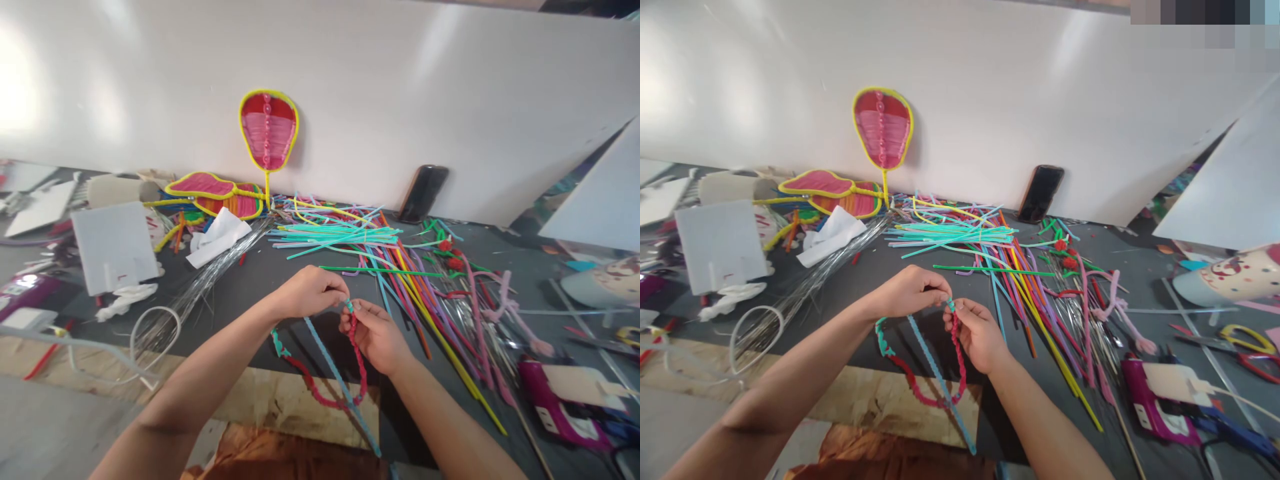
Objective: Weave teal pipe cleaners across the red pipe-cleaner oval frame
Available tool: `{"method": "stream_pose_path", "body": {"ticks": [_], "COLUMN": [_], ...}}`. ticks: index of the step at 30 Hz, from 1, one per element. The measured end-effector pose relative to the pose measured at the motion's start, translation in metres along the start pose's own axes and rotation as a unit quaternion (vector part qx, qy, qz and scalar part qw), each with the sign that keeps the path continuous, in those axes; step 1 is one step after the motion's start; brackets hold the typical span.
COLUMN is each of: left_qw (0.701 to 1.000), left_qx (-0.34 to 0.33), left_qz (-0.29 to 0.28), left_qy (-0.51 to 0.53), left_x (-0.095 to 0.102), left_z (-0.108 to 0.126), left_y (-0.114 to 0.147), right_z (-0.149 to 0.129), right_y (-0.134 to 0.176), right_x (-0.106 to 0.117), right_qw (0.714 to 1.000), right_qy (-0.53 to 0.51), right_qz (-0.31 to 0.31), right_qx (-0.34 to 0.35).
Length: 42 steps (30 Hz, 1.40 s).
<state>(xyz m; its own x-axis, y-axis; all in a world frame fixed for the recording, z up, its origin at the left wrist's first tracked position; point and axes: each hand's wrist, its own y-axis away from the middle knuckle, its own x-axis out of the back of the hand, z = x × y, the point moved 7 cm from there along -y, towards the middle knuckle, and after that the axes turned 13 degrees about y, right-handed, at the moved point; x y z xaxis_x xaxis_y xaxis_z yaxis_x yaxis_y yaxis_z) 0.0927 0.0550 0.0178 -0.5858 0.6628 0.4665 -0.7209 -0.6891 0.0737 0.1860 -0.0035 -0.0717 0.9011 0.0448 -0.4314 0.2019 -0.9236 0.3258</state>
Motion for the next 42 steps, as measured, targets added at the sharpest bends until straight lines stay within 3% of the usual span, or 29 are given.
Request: {"method": "stream_pose_path", "body": {"ticks": [3,5,7,11,13,14,16,20,22,26,30,33,37,40,42], "left_qw": [1.0,1.0,0.999,0.998,0.998,0.998,0.999,0.999,0.998,0.999,0.999,0.999,0.998,0.997,0.997], "left_qx": [-0.002,0.008,0.025,0.042,0.039,0.036,0.026,0.011,0.013,0.021,0.012,0.003,-0.016,-0.037,-0.041], "left_qz": [-0.003,0.009,0.024,0.031,0.032,0.033,0.034,0.037,0.041,0.035,0.042,0.045,0.047,0.043,0.044], "left_qy": [-0.005,-0.011,-0.014,-0.024,-0.029,-0.029,-0.027,-0.035,-0.04,-0.02,-0.018,-0.025,-0.045,-0.046,-0.048], "left_x": [-0.001,0.001,0.004,0.006,0.006,0.006,0.006,0.004,0.004,0.003,0.004,0.004,0.002,-0.001,-0.002], "left_z": [0.0,-0.004,-0.009,-0.015,-0.015,-0.014,-0.013,-0.011,-0.011,-0.01,-0.007,-0.004,0.004,0.011,0.012], "left_y": [0.0,0.0,-0.001,-0.003,-0.004,-0.004,-0.003,-0.001,-0.001,-0.001,0.0,0.002,0.004,0.005,0.005], "right_z": [0.001,-0.01,-0.033,-0.064,-0.067,-0.066,-0.061,-0.042,-0.04,-0.049,-0.047,-0.04,-0.019,-0.008,-0.008], "right_y": [0.0,0.002,0.008,0.026,0.029,0.028,0.024,0.014,0.013,0.017,0.016,0.011,0.005,0.004,0.005], "right_x": [-0.001,0.007,0.015,0.007,0.002,0.001,0.003,0.01,0.009,0.009,0.012,0.012,0.009,-0.001,-0.003], "right_qw": [0.999,0.989,0.94,0.79,0.749,0.745,0.772,0.874,0.882,0.861,0.877,0.912,0.985,0.998,0.997], "right_qy": [0.022,0.145,0.305,0.515,0.56,0.567,0.551,0.451,0.44,0.459,0.439,0.381,0.166,0.044,0.054], "right_qz": [-0.028,0.015,0.091,0.164,0.168,0.167,0.16,0.122,0.112,0.135,0.126,0.102,0.04,-0.027,-0.044], "right_qx": [-0.028,0.019,0.123,0.289,0.313,0.31,0.274,0.133,0.123,0.173,0.152,0.113,0.008,-0.047,-0.043]}}
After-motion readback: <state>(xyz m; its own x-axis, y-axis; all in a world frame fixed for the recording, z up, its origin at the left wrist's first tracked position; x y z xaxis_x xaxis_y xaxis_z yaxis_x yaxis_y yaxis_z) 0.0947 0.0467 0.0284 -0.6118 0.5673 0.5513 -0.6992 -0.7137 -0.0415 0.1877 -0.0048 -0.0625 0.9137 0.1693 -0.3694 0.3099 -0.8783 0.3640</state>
